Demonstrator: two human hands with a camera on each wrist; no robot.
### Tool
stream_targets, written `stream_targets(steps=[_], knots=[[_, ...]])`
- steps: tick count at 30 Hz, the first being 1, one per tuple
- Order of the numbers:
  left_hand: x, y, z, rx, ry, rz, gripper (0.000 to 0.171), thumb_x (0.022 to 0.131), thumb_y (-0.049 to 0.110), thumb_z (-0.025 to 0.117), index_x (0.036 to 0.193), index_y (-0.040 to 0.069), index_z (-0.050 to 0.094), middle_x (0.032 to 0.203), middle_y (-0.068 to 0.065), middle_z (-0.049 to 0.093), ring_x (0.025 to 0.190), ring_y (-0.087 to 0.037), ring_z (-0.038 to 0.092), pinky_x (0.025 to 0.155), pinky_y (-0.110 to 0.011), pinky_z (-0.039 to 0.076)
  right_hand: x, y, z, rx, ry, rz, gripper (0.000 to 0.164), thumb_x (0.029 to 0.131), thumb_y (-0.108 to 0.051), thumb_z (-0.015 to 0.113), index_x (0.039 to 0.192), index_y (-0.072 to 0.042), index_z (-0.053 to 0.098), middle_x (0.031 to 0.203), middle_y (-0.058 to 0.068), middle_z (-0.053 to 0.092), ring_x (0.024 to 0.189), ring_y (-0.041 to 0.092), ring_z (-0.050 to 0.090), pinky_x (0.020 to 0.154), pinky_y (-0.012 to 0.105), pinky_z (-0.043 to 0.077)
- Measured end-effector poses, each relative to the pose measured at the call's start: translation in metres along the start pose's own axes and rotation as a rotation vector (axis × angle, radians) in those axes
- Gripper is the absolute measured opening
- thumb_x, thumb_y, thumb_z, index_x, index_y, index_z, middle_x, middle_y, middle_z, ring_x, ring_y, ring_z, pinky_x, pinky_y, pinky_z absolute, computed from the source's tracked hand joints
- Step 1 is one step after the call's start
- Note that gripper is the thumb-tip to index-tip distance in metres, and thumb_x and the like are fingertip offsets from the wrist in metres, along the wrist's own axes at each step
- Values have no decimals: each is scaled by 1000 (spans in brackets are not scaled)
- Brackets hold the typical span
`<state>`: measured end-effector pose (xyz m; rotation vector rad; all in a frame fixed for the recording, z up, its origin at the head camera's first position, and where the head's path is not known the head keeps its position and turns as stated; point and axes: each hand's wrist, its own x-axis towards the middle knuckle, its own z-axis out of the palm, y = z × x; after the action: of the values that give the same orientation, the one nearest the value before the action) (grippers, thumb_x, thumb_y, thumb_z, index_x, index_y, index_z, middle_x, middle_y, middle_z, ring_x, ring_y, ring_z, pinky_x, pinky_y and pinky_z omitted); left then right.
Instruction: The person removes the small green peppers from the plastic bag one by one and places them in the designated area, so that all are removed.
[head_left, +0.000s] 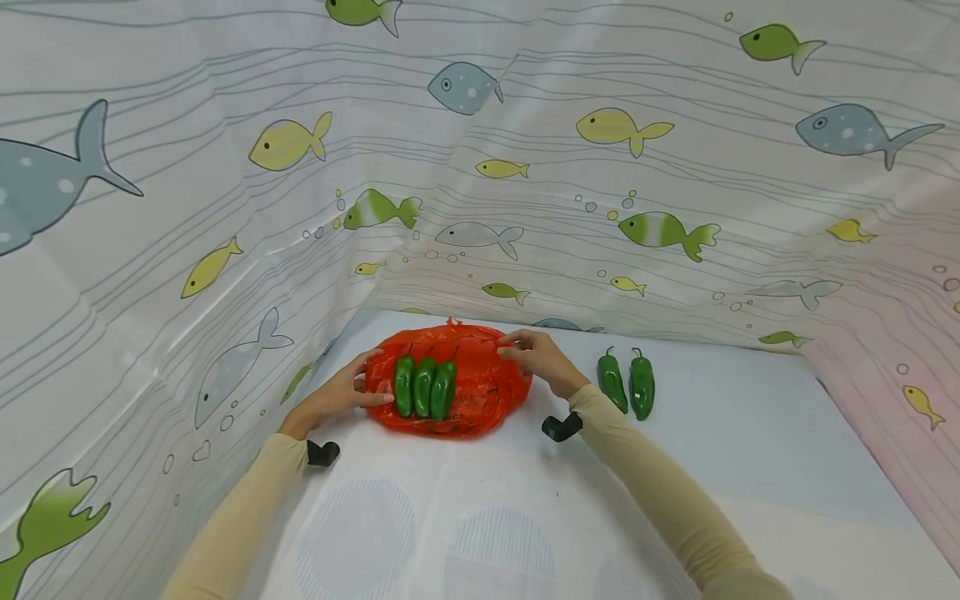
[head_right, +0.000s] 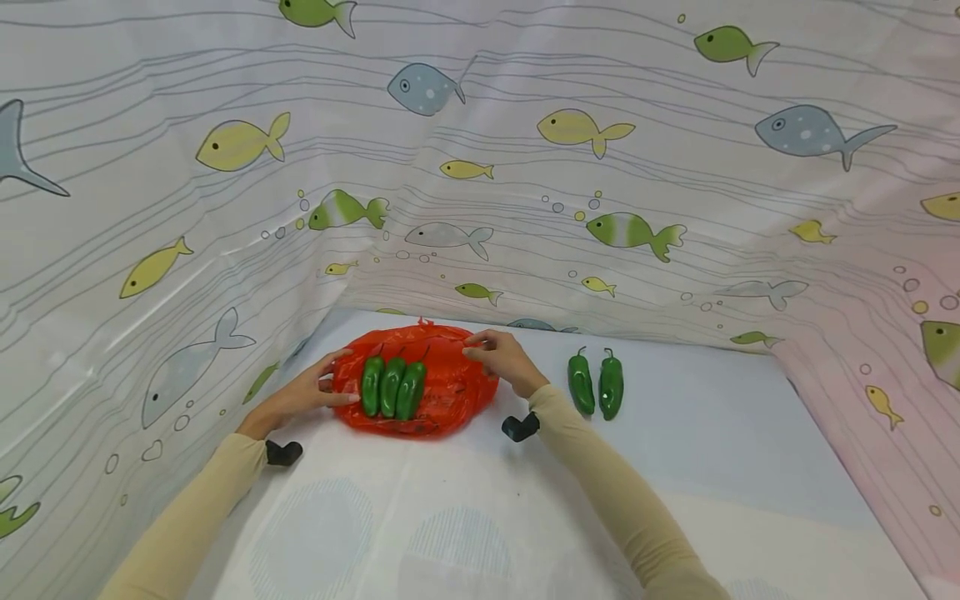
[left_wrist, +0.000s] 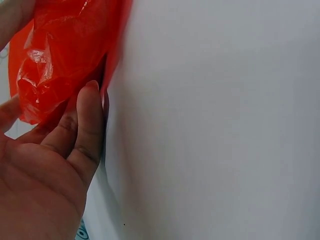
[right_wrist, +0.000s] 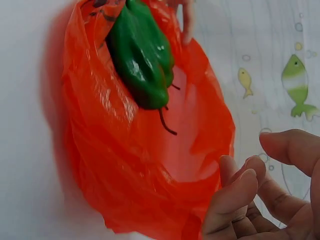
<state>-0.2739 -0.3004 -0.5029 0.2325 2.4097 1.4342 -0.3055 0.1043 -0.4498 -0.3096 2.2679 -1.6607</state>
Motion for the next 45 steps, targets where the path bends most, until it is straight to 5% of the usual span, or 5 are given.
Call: stream_targets(steps=[11, 19, 26, 40, 45], knots=[[0, 2, 0, 3, -1, 10, 101, 88, 35, 83, 165, 24, 17, 161, -23, 26, 136, -46, 46, 106, -58, 43, 11, 1, 27, -16, -59, -8, 42, 99, -29, 71, 134, -8, 66, 114, 11, 66, 73, 21, 55, 68, 29, 51], [2, -1, 0, -3, 0, 10, 102, 88, 35, 84, 165, 26, 17, 161, -21, 29, 139, -47, 41, 110, -62, 37, 15, -1, 43, -6, -63, 14, 48, 99, -28, 71, 137, -1, 62, 121, 29, 61, 71, 23, 57, 65, 27, 51], [2, 0, 0, -9, -2, 18, 100, 88, 33, 83, 164, 25, 18, 160, -20, 30, 139, -47, 41, 112, -62, 35, 21, 2, 57, -9, -65, 37, 50, 98, -29, 72, 138, -1, 61, 121, 30, 60, 71, 22, 58, 64, 27, 51], [1, -2, -1, 7, -4, 30, 99, 88, 35, 83, 164, 23, 19, 162, -22, 26, 138, -48, 42, 108, -59, 40, 32, 11, 79, -9, -65, 90, 57, 98, -27, 73, 144, 1, 55, 111, 22, 65, 65, 19, 58, 61, 27, 53], [3, -3, -1, -4, 2, 42, 100, 88, 34, 84, 164, 23, 20, 162, -19, 28, 144, -46, 33, 111, -62, 36, 35, 12, 85, -15, -75, 95, 59, 97, -28, 74, 144, 2, 54, 108, 18, 66, 71, 20, 61, 63, 27, 54]])
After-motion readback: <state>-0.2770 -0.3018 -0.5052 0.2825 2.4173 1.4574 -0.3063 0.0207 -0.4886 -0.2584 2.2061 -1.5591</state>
